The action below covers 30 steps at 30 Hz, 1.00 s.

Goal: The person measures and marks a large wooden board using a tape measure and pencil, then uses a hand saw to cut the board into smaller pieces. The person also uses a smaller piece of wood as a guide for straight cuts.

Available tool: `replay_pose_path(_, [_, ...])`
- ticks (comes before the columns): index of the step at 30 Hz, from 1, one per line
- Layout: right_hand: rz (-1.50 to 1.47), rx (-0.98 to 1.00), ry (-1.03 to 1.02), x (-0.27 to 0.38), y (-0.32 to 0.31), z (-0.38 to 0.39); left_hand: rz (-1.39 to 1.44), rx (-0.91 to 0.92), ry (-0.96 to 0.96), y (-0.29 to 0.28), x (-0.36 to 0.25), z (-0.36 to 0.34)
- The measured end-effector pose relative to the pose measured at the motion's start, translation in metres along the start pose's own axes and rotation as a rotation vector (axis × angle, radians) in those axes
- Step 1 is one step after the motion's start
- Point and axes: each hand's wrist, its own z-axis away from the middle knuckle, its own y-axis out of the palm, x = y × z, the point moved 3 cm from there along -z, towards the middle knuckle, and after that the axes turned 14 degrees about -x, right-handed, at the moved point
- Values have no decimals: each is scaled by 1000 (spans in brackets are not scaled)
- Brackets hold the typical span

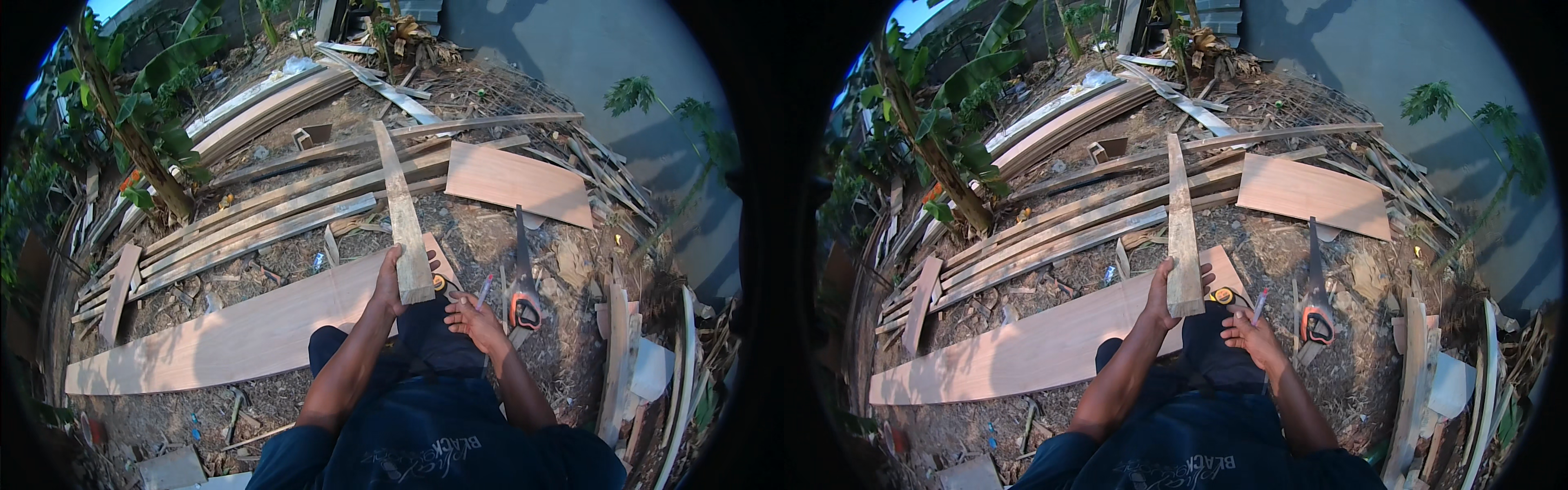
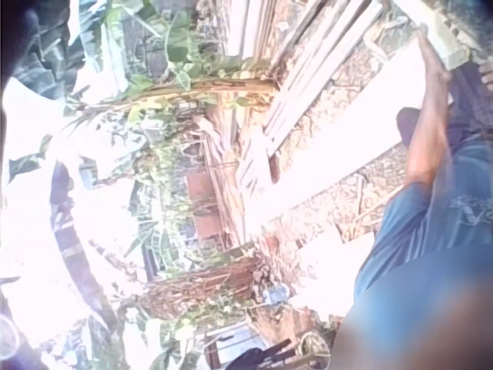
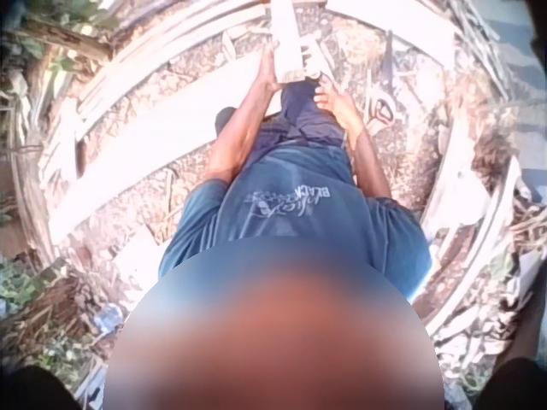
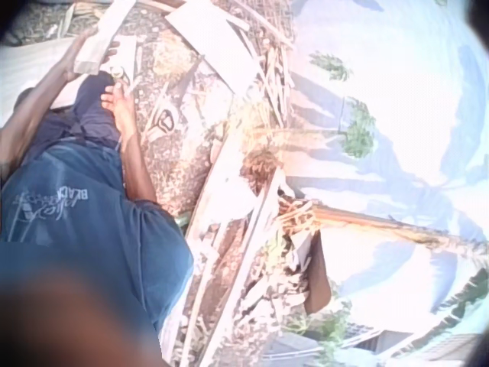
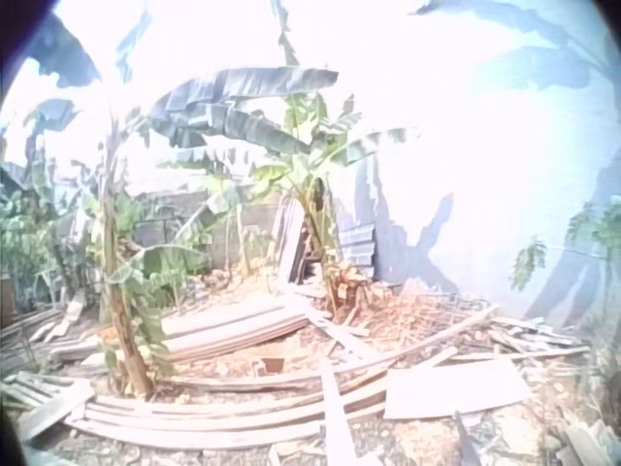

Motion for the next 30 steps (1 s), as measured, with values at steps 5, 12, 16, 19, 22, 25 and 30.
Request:
replay_pose_path(5, [-453, 135, 88, 25, 40, 12, -225, -15, -6, -5, 30, -5])
replay_pose_path(12, [-203, -1, 74, 16, 7, 40, -440, -11, -27, -32, 76, -8])
replay_pose_path(16, [5, 31, -66, 23, -25, 83, -185, -256, -91, -31, 70, -47])
replay_pose_path(19, [576, 1, -71, 27, -52, 117, -59, -273, -137, -14, 69, -77])
replay_pose_path(22, [913, 15, -385, 34, -74, 145, -43, -135, -183, -2, 88, -82])
replay_pose_path(25, [1034, 42, -468, 31, -98, 159, 81, -143, -209, -9, 113, -66])
replay_pose_path(30, [941, 65, -570, 28, -126, 130, 169, -205, -125, -53, 96, -42])
